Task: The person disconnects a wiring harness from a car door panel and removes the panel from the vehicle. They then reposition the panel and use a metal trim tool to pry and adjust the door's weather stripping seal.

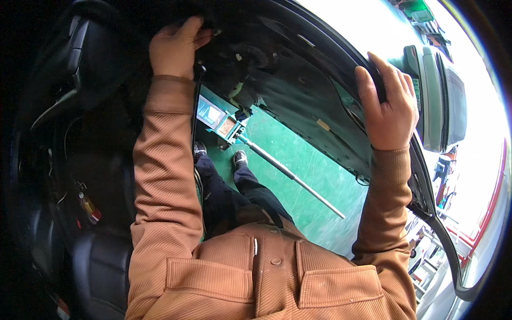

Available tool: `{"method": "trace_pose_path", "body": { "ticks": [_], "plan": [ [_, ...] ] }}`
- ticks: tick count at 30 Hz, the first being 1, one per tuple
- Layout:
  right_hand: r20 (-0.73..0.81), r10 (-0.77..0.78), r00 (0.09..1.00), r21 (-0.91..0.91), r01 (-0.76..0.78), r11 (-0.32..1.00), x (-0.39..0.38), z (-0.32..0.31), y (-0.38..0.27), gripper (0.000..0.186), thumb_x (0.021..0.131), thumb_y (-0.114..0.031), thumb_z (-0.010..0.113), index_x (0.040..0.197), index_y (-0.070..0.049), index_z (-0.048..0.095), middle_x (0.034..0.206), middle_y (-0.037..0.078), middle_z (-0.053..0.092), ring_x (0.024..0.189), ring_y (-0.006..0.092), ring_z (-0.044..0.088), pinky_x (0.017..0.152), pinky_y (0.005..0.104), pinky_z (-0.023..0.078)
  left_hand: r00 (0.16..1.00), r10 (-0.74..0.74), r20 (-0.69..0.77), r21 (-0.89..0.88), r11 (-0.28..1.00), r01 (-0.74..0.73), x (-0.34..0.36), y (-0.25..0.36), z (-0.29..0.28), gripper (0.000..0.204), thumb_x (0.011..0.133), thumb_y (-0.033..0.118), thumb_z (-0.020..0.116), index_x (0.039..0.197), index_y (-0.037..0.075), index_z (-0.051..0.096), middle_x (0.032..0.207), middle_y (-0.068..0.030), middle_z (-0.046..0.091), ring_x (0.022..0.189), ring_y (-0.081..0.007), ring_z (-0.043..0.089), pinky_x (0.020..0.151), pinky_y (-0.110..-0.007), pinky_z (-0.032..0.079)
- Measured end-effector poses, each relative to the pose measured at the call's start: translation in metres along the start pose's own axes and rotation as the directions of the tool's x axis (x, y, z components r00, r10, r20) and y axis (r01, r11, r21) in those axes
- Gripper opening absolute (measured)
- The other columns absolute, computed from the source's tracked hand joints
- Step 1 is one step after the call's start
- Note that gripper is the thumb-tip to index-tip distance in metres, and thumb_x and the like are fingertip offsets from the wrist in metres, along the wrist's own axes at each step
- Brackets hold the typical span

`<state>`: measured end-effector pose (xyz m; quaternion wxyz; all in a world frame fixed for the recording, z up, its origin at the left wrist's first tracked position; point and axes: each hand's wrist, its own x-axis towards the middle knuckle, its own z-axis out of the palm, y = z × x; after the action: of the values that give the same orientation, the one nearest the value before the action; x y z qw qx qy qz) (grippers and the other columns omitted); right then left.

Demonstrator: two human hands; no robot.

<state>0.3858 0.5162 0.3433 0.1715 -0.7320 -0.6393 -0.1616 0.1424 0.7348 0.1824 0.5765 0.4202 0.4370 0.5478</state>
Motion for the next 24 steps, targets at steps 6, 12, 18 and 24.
{"method": "trace_pose_path", "body": {
  "ticks": [6,12,18,24],
  "plan": [
    [-0.014,-0.030,0.999,-0.033,0.029,0.999,-0.002,0.001,0.004,0.038,0.098,-0.041,0.071,0.122,-0.012,0.075,0.101,0.011,0.076,0.095,0.0251,0.071,0.083,0.0379,0.058,0.997,-0.038,0.074,0.020,0.999,0.037,0.003,0.005,-0.009,0.027,0.092,0.013,0.075,0.111,-0.005,0.068,0.106,-0.0193,0.075,0.094,-0.0298,0.077,0.088,-0.042,0.064],
    [-0.041,-0.054,0.998,-0.019,0.053,0.998,-0.002,0.001,0.007,0.040,0.097,-0.044,0.072,0.120,-0.011,0.076,0.099,0.011,0.077,0.095,0.0256,0.072,0.082,0.0383,0.059,0.984,-0.042,0.173,0.050,0.998,0.034,0.012,0.003,-0.024,0.028,0.094,0.015,0.074,0.113,-0.004,0.067,0.105,-0.0196,0.075,0.100,-0.0301,0.076,0.095,-0.043,0.062],
    [-0.068,-0.066,0.996,-0.013,0.065,0.998,-0.004,0.004,0.011,0.040,0.096,-0.046,0.073,0.117,-0.012,0.076,0.099,0.010,0.077,0.094,0.0262,0.073,0.081,0.0379,0.060,0.979,-0.064,0.196,0.092,0.995,0.046,0.019,0.003,-0.029,0.028,0.096,0.018,0.072,0.113,-0.005,0.068,0.106,-0.0198,0.075,0.101,-0.0304,0.076,0.096,-0.043,0.062],
    [-0.089,-0.086,0.992,-0.008,0.086,0.996,-0.005,0.005,0.016,0.041,0.096,-0.048,0.073,0.115,-0.012,0.077,0.098,0.010,0.077,0.093,0.0264,0.073,0.080,0.0388,0.060,0.979,-0.063,0.195,0.061,0.997,0.052,0.019,0.003,-0.030,0.025,0.096,0.016,0.072,0.111,-0.003,0.069,0.107,-0.0192,0.075,0.103,-0.0306,0.076,0.098,-0.044,0.061]
  ]
}}
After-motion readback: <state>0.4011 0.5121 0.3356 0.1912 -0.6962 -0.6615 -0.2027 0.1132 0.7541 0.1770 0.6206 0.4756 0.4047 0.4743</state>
